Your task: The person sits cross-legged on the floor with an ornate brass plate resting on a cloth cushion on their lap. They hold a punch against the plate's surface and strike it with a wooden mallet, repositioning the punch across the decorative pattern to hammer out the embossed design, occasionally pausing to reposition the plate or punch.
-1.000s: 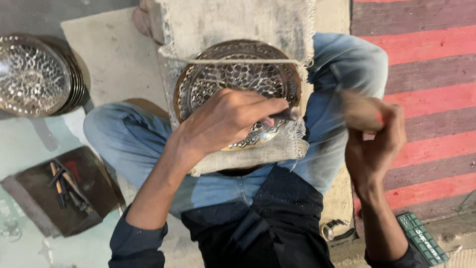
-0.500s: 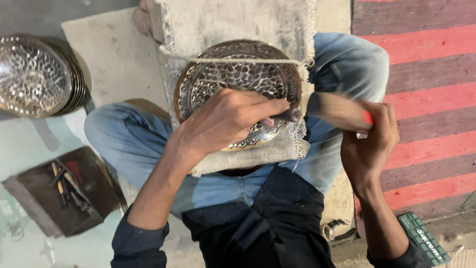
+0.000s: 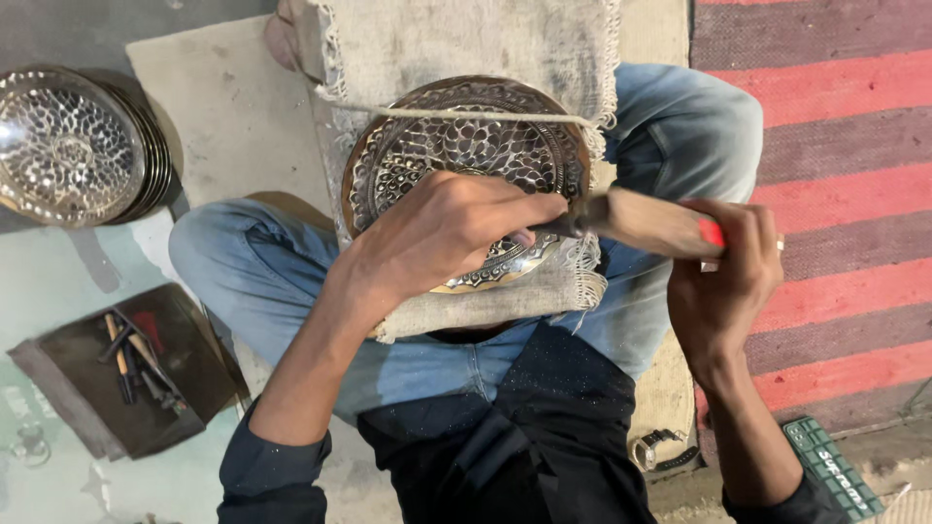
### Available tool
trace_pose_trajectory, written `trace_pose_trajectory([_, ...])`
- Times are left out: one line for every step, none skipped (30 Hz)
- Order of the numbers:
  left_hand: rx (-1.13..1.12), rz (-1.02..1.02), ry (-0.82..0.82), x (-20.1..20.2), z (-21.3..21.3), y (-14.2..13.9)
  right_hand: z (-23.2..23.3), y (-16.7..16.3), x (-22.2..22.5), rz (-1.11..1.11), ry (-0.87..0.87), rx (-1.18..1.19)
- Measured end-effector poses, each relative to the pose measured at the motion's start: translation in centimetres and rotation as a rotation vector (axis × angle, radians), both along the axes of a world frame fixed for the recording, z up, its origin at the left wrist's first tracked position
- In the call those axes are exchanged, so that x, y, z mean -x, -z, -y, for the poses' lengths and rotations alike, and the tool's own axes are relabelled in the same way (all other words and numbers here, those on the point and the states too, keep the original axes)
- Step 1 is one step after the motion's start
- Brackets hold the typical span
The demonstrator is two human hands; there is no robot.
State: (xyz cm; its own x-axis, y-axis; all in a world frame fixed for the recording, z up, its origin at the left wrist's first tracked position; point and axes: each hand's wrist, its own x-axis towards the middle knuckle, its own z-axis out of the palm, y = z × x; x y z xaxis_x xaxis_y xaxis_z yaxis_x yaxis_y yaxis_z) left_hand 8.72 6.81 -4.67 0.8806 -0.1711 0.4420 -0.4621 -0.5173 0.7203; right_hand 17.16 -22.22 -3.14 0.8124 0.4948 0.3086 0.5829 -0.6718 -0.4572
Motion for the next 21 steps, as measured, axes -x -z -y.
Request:
trace_pose_trajectory([-0.006, 0.022, 0.005, -0.1, 0.0, 0.0, -0.1, 0.0, 0.2, -0.154, 0.035, -0.189])
trace_pose_trajectory([-0.012, 0.014, 0.015, -0.2, -0.2, -0.1, -0.3, 0.0, 0.3, -0.314, 0.059, -0.379])
trace_pose_trajectory([-0.008, -0.007, 0.017, -0.3, -0.1, -0.3, -0.3, -0.1, 0.3, -0.141, 0.042, -0.163])
trace_pose_trajectory([-0.007, -0.026, 0.019, -0.3, -0.1, -0.7, -0.3, -0.2, 0.4, 0.032, 0.019, 0.048])
trace_pose_trajectory([0.006, -0.016, 0.008, -0.4, -0.2, -1.3, -0.4, -0.4, 0.2, 0.215, 0.004, 0.254])
trace_pose_trajectory([0.023, -0.004, 0.006, -0.4, 0.0, -1.9, -0.3, -0.5, 0.2, 0.066, 0.056, 0.124])
trace_pose_trajectory([0.037, 0.007, -0.005, -0.4, 0.2, -2.6, -0.2, -0.8, -0.3, -0.085, 0.093, -0.012])
trace_pose_trajectory([0.219, 0.011, -0.156, 0.1, 0.6, -3.3, -0.1, -1.0, -0.7, -0.249, 0.117, -0.147])
trace_pose_trajectory([0.405, 0.008, -0.301, 1.1, 1.4, -4.1, 0.1, -1.3, -1.1, -0.34, 0.109, -0.238])
trace_pose_trajectory([0.59, 0.011, -0.441, 1.9, 2.3, -4.6, 0.4, -1.8, -1.7, -0.426, 0.105, -0.332])
trace_pose_trajectory([0.685, -0.038, -0.538, 2.2, 3.3, -4.9, 0.5, -2.1, -2.4, -0.5, 0.093, -0.434])
trace_pose_trajectory([0.78, -0.088, -0.633, 2.5, 4.4, -4.9, 0.5, -2.5, -3.2, -0.543, 0.067, -0.485])
trace_pose_trajectory([0.879, -0.147, -0.728, 2.8, 5.3, -4.7, 0.6, -3.1, -4.1, -0.592, 0.04, -0.532])
trace_pose_trajectory([0.857, -0.17, -0.783, 3.2, 6.1, -4.5, 0.4, -3.5, -4.8, -0.609, 0.014, -0.533])
trace_pose_trajectory([0.834, -0.193, -0.837, 3.3, 6.7, -4.1, 0.1, -3.9, -5.5, -0.627, -0.012, -0.533])
trace_pose_trajectory([0.813, -0.22, -0.888, 3.4, 7.3, -3.7, 0.0, -4.8, -6.4, -0.609, -0.027, -0.489])
trace_pose_trajectory([0.739, -0.193, -0.922, 3.4, 7.8, -3.3, -0.3, -5.4, -7.1, -0.585, -0.067, -0.436])
trace_pose_trajectory([0.661, -0.164, -0.955, 3.3, 8.2, -2.9, -0.6, -6.2, -7.8, -0.559, -0.106, -0.386])
trace_pose_trajectory([0.581, -0.133, -0.983, 3.2, 8.4, -2.6, -0.9, -6.9, -8.6, -0.52, -0.166, -0.332])
trace_pose_trajectory([0.566, -0.122, -0.969, 3.2, 8.6, -2.3, -1.4, -7.5, -9.1, -0.443, -0.23, -0.245])
trace_pose_trajectory([0.55, -0.112, -0.957, 3.2, 8.8, -2.2, -1.8, -8.1, -9.7, -0.36, -0.291, -0.166])
